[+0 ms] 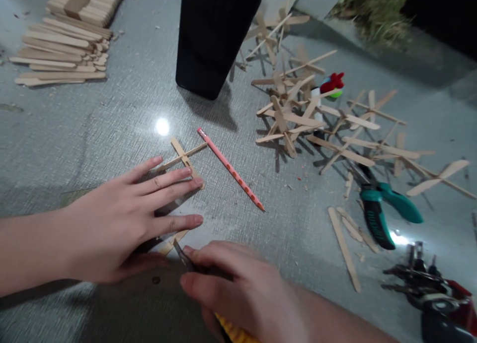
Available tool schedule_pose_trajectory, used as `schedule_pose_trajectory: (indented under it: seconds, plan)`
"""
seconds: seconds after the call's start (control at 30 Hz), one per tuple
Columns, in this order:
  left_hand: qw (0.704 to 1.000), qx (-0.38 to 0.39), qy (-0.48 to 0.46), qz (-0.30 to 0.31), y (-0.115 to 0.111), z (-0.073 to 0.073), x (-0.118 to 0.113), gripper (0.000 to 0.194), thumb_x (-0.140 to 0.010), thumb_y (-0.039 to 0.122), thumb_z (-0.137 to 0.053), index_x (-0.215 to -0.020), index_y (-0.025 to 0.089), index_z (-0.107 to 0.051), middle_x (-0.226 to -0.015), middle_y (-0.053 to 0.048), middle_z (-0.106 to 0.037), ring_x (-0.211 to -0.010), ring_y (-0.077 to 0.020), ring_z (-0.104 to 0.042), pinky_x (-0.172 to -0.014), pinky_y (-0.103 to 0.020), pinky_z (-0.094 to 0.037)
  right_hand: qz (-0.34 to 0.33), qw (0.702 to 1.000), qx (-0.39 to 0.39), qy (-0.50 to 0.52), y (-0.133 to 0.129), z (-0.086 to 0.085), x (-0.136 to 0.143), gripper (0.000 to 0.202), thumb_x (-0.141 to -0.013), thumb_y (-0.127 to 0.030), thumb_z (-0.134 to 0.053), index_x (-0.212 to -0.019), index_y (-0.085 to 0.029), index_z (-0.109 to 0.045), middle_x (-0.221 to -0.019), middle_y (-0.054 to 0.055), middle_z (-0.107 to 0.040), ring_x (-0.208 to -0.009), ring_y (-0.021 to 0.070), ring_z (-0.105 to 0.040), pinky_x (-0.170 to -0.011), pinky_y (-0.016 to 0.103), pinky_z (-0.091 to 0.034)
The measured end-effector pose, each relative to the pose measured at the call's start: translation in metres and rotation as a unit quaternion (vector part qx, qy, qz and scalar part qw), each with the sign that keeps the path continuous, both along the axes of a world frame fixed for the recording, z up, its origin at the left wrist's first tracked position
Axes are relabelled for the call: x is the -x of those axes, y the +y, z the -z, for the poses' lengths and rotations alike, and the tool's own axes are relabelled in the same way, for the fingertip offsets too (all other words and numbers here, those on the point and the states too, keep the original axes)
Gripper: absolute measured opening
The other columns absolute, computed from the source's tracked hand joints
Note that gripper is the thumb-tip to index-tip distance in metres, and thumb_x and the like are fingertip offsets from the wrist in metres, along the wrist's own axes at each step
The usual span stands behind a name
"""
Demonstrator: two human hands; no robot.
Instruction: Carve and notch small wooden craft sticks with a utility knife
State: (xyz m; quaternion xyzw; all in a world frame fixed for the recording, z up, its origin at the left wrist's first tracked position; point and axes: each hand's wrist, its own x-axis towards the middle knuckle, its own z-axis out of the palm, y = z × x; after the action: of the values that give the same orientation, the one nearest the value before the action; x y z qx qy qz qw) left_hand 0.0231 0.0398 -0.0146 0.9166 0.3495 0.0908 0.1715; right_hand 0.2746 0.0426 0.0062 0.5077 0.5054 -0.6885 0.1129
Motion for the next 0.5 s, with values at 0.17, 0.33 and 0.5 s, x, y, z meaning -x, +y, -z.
schedule_pose_trajectory:
  seconds: [0.17,0.33,0.5]
  plan:
    - [1.000,0.003,0.000,-0.019,-0.002,0.001,0.000,0.066,-0.090,0.057,-0.070,-0.149,0.030,-0.059,-0.168,-0.013,-0.040,-0.161,-0.0352,-0.027,-0.132,-0.060,-0.015,-0.004,0.999,-0.028,-0.028,0.001,-0.003,0.001,0.030,-0.086,-0.051,-0.070,-0.069,-0.026,-0.068,-0.061,-0.001,-0.068,-0.077,0.0202,-0.068,-0.080,0.029,-0.051]
    - [1.000,0.012,0.000,-0.025,-0.002,0.000,0.000,0.069,-0.087,0.056,-0.074,-0.150,0.032,-0.058,-0.169,-0.013,-0.038,-0.161,-0.0371,-0.028,-0.131,-0.062,-0.018,0.012,0.999,0.003,-0.037,0.005,-0.009,0.005,0.031,-0.086,-0.047,-0.071,-0.066,-0.025,-0.065,-0.055,0.000,-0.063,-0.067,0.0190,-0.066,-0.077,0.031,-0.051]
    - [1.000,0.020,0.001,-0.023,-0.002,-0.001,0.000,0.070,-0.087,0.055,-0.075,-0.151,0.032,-0.057,-0.170,-0.012,-0.037,-0.160,-0.0372,-0.028,-0.131,-0.063,-0.018,0.048,0.994,0.088,-0.039,0.011,-0.017,0.010,0.027,-0.084,-0.047,-0.067,-0.072,-0.023,-0.063,-0.050,-0.003,-0.058,-0.048,0.0123,-0.052,-0.052,0.025,-0.040]
